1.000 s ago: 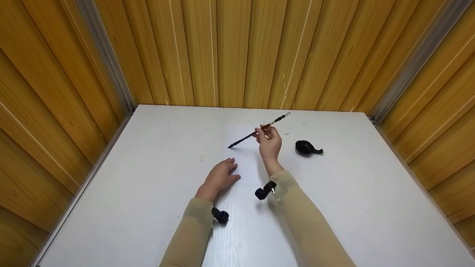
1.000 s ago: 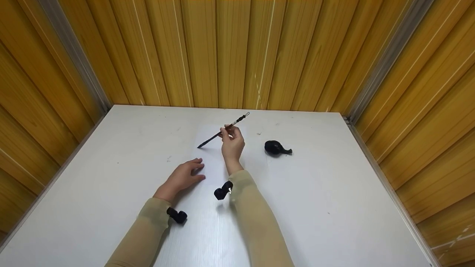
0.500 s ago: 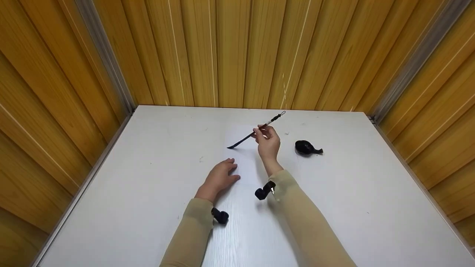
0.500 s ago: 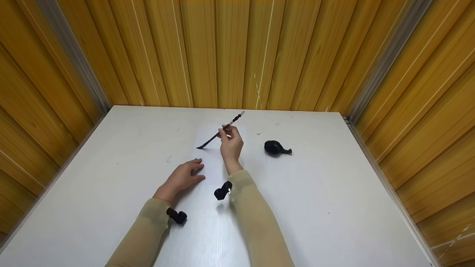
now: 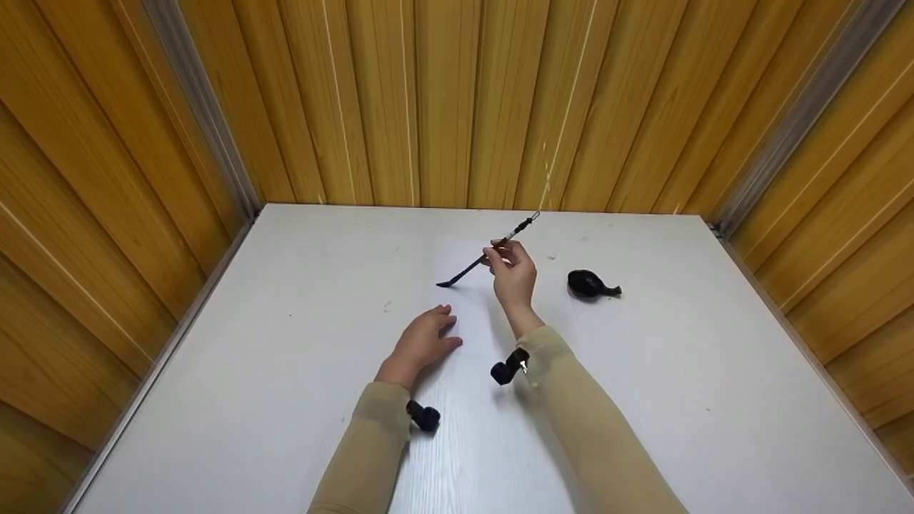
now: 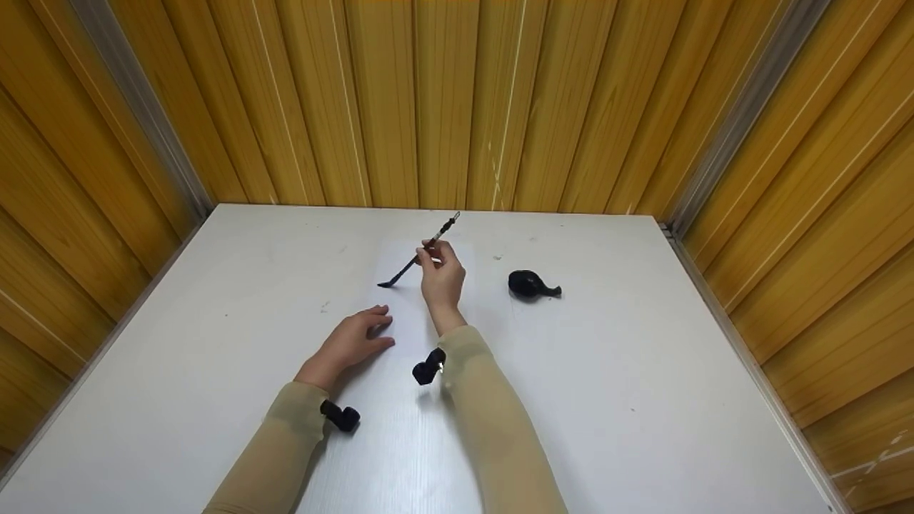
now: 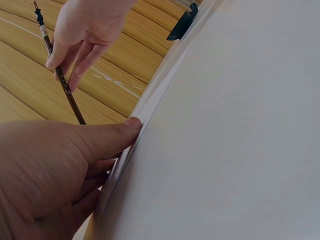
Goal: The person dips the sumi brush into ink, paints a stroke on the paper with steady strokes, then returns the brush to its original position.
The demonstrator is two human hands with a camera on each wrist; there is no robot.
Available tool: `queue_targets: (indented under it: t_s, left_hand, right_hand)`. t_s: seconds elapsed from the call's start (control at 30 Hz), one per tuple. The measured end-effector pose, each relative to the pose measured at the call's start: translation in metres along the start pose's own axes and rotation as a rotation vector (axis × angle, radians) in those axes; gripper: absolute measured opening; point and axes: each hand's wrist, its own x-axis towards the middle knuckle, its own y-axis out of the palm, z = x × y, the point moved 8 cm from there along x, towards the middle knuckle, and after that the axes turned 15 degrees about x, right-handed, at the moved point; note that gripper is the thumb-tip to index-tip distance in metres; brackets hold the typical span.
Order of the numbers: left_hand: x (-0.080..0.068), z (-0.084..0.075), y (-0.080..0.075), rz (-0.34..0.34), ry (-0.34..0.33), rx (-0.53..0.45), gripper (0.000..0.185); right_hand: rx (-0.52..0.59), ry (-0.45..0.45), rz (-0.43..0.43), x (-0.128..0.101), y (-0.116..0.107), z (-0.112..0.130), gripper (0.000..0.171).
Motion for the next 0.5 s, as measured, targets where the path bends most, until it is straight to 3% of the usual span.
queue_targets:
  t_s: [0.5]
  left_hand:
    - [0.0,0.0011,0.001,0.001,-0.006,0.008,0.048]
  right_hand:
    - [-0.013,0.014,0.021,0.0024,-0.001,0.0012,0.014]
